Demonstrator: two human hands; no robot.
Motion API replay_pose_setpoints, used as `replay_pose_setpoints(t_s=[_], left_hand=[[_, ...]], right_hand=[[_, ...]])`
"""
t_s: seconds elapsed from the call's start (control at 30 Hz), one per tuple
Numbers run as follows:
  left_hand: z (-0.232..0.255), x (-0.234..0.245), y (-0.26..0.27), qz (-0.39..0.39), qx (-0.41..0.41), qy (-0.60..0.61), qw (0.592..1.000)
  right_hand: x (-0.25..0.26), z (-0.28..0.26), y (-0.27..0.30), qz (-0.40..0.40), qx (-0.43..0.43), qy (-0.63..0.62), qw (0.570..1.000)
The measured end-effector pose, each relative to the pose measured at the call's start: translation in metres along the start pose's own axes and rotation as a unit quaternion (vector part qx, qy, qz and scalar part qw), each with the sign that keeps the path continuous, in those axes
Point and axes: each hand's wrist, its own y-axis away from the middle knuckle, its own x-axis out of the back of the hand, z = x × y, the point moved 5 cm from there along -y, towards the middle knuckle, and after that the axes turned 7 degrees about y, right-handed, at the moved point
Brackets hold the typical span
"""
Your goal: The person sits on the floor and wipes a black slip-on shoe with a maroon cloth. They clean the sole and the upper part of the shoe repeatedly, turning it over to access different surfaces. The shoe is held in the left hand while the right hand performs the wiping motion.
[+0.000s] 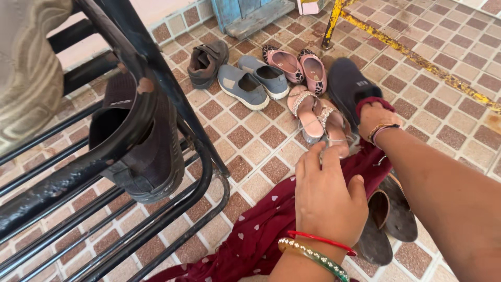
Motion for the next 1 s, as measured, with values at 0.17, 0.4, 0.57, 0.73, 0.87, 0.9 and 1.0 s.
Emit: replay_pose_setpoints(t_s=[0.17,0.4,0.57,0.73,0.87,0.9,1.0], left_hand=[[0.013,0.009,0.0,-0.01,-0.013,-0.009,1.0],[0.048,0.045,0.006,0.014,-0.052,-0.02,0.998],[0.094,0.094,0.017,-0.011,-0.036,-0.06,0.998],[0.165,0.15,0.039,-0.022,0.011,-0.102,0.994],[0.215,0.196,0.072,0.001,0.047,-0.108,0.993],[0.219,0.207,0.084,0.008,0.075,-0.099,0.992],[0.235,0.246,0.112,0.136,0.025,-0.037,0.99]], right_hand=[[0.01,0.005,0.028,0.017,-0.066,0.025,0.997],[0.092,0.001,0.047,0.189,-0.078,-0.027,0.978],[0.186,-0.033,0.075,0.158,-0.021,0.007,0.987],[0.293,-0.054,0.118,0.083,0.089,0.026,0.992],[0.401,-0.079,0.229,0.068,0.192,0.062,0.977],[0.426,-0.077,0.266,0.092,0.188,0.036,0.977],[0.49,-0.082,0.366,0.186,0.171,-0.034,0.967]])
